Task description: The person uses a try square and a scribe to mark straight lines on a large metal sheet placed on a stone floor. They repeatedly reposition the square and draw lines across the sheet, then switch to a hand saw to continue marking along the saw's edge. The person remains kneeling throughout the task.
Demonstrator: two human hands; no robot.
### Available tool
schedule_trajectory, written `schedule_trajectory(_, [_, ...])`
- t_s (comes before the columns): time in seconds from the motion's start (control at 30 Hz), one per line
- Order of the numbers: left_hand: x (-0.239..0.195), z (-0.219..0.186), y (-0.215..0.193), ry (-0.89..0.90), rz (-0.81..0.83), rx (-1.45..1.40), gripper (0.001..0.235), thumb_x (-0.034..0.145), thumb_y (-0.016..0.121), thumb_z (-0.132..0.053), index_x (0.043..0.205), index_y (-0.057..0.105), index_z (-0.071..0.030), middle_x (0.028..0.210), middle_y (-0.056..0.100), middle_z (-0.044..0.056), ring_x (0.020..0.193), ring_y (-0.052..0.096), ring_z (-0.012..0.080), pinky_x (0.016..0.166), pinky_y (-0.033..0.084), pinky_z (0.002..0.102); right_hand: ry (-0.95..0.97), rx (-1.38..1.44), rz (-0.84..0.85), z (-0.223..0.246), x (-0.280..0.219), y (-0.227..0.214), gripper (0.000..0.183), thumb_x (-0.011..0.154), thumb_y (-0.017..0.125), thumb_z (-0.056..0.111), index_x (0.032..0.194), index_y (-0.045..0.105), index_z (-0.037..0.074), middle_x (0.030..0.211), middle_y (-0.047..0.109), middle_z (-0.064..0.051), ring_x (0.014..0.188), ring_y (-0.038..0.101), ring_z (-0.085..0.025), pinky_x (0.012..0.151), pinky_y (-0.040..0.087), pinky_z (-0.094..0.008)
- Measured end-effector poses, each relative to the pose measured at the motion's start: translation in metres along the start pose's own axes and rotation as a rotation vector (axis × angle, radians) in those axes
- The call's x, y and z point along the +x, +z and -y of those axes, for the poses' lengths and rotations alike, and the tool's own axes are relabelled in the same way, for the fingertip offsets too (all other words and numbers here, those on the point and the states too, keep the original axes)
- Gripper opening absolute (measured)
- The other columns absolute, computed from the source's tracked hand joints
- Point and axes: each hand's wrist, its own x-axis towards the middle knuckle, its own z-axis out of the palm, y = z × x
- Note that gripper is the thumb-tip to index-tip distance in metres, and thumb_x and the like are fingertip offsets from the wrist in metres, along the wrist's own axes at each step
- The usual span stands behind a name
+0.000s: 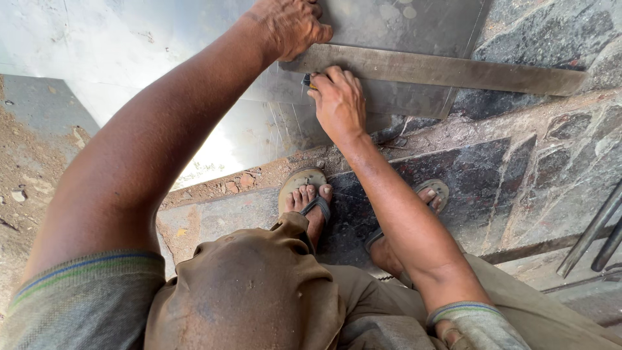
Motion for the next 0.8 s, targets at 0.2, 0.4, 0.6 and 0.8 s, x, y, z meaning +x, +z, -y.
schedule_trajectory(0.2, [-0.003,0.000,-0.007,-0.008,-0.004,0.098,0.042,0.095,0.059,-0.023,0.131,0.061,-0.043,0.124,0.070,-0.004,0.123,0.058,0.0161,0.101,0.043,0.039,0.108,0.097,0.606,0.009,-0.006,-0.021,0.020,0.082,0.084,0.019,0.096,0.079,0.007,0.098,0.070,-0.012,0.096,0.064,-0.032,0.088,0.048,-0.047])
schedule_trajectory(0.4, [-0.009,0.003,-0.014,0.020,-0.023,0.076,0.027,0.100,0.058,-0.031,0.124,0.067,-0.040,0.118,0.074,-0.007,0.124,0.058,0.0142,0.106,0.040,0.039,0.026,0.089,-0.080,-0.005,-0.008,-0.015,0.025,0.085,0.082,0.012,0.108,0.075,0.004,0.105,0.068,-0.010,0.097,0.063,-0.031,0.088,0.050,-0.044])
schedule_trajectory(0.6, [-0.005,0.006,-0.008,0.056,-0.002,0.133,0.028,0.095,0.061,-0.030,0.121,0.067,-0.039,0.117,0.074,-0.007,0.125,0.057,0.0146,0.106,0.040,0.038,0.030,0.026,-0.012,-0.005,-0.005,-0.010,0.025,0.086,0.082,0.014,0.108,0.074,0.006,0.105,0.066,-0.009,0.099,0.061,-0.030,0.088,0.048,-0.044])
schedule_trajectory(0.8, [-0.001,0.001,0.005,0.026,-0.113,0.025,0.035,0.102,0.057,-0.026,0.132,0.063,-0.041,0.127,0.071,-0.002,0.127,0.057,0.0171,0.103,0.040,0.041,-0.012,-0.305,0.128,0.010,-0.005,-0.013,0.007,0.094,0.076,0.012,0.100,0.074,0.008,0.106,0.068,-0.010,0.098,0.063,-0.029,0.087,0.050,-0.045])
